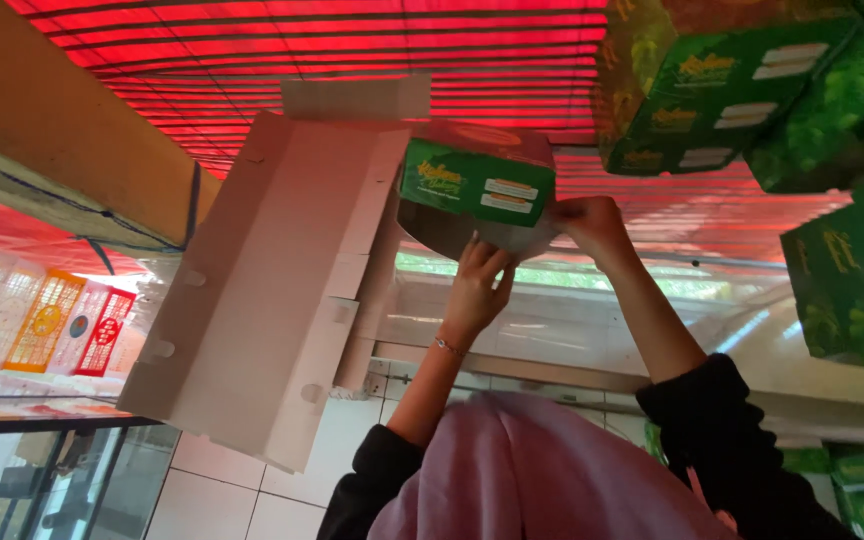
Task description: Assembling flat cardboard cake boxes and stacking the finished boxes on a shelf.
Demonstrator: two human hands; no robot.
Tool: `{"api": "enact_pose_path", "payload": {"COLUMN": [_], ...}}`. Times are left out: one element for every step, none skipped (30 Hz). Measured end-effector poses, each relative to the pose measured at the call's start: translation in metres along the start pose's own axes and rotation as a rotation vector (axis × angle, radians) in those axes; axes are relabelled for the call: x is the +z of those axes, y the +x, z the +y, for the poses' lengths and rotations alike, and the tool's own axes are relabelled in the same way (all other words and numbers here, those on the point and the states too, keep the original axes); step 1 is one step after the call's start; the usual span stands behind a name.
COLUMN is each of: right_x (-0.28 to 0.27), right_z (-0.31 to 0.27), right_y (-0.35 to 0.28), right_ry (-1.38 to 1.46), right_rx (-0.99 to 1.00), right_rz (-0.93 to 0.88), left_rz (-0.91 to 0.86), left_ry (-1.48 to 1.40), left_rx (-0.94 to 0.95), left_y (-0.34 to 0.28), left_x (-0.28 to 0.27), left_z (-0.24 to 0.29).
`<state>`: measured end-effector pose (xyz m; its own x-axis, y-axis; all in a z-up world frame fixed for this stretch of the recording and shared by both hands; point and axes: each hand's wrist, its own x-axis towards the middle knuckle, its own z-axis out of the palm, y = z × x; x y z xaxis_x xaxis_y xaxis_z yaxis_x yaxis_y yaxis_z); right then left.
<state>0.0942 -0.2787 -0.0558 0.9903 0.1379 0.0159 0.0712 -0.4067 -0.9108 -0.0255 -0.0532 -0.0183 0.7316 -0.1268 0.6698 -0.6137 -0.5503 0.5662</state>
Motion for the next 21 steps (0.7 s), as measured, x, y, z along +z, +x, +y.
{"api": "enact_pose_path", "payload": {"right_x": [0.001,0.002,0.004,0.005,0.006,0.006,0.006,0.006,0.006,0.006,0.006,0.006,0.006,0.006,0.006,0.006,0.006,0.005,0.005,0.004,0.004], "right_z": [0.004,0.008,0.005,0.002,0.0,-0.003,-0.007,-0.01,-0.012,-0.013,-0.014,-0.01,-0.007,-0.003,-0.003,-0.003,-0.003,-0.012,-0.02,-0.029,-0.029], "right_y": [0.002,0.005,0.004,0.004,0.003,0.002,0.0,-0.001,-0.002,-0.002,-0.003,-0.002,-0.001,0.001,-0.002,-0.004,-0.005,-0.011,-0.016,-0.02,-0.02], "right_ry": [0.048,0.097,0.098,0.15,0.2,0.2,0.217,0.234,0.234,0.25,0.266,0.265,0.249,0.234,0.233,0.212,0.192,0.192,0.196,0.2,0.2], "right_rx": [-0.014,-0.027,-0.034,-0.029,-0.022,-0.027,-0.026,-0.026,-0.028,-0.03,-0.029,-0.029,-0.019,-0.009,-0.008,-0.012,-0.016,-0.016,-0.024,-0.031,-0.03], "right_rz": [0.01,0.02,0.013,0.012,0.011,0.005,0.008,0.011,0.007,0.005,0.004,0.001,0.007,0.012,0.012,0.024,0.036,0.037,0.04,0.044,0.043], "left_rz": [0.009,0.019,0.025,0.024,0.024,0.029,0.045,0.061,0.064,0.077,0.087,0.089,0.088,0.087,0.087,0.137,0.186,0.186,0.21,0.234,0.234], "left_ry": [-0.016,-0.033,-0.025,-0.032,-0.041,-0.036,-0.057,-0.079,-0.076,-0.076,-0.077,-0.076,-0.088,-0.1,-0.1,0.034,0.168,0.168,0.17,0.172,0.173], "left_rx": [0.002,0.004,0.004,-0.001,-0.005,-0.006,-0.009,-0.011,-0.012,-0.008,-0.004,-0.006,-0.072,-0.137,-0.138,-0.124,-0.108,-0.108,-0.118,-0.129,-0.13], "left_y": [-0.001,-0.002,-0.002,-0.001,-0.001,-0.001,-0.001,-0.001,0.0,0.001,0.002,0.001,0.001,0.001,0.005,0.009,0.014,0.013,0.012,0.01,0.012], "left_x": [-0.001,-0.002,-0.004,-0.005,-0.006,-0.006,-0.007,-0.007,-0.008,-0.009,-0.01,-0.009,-0.008,-0.007,-0.01,-0.013,-0.016,-0.013,-0.011,-0.008,-0.01], "left_z": [-0.001,-0.002,-0.001,0.0,0.002,0.002,0.002,0.003,0.004,0.006,0.008,0.007,0.007,0.006,0.013,0.019,0.026,0.023,0.021,0.018,0.02]}}
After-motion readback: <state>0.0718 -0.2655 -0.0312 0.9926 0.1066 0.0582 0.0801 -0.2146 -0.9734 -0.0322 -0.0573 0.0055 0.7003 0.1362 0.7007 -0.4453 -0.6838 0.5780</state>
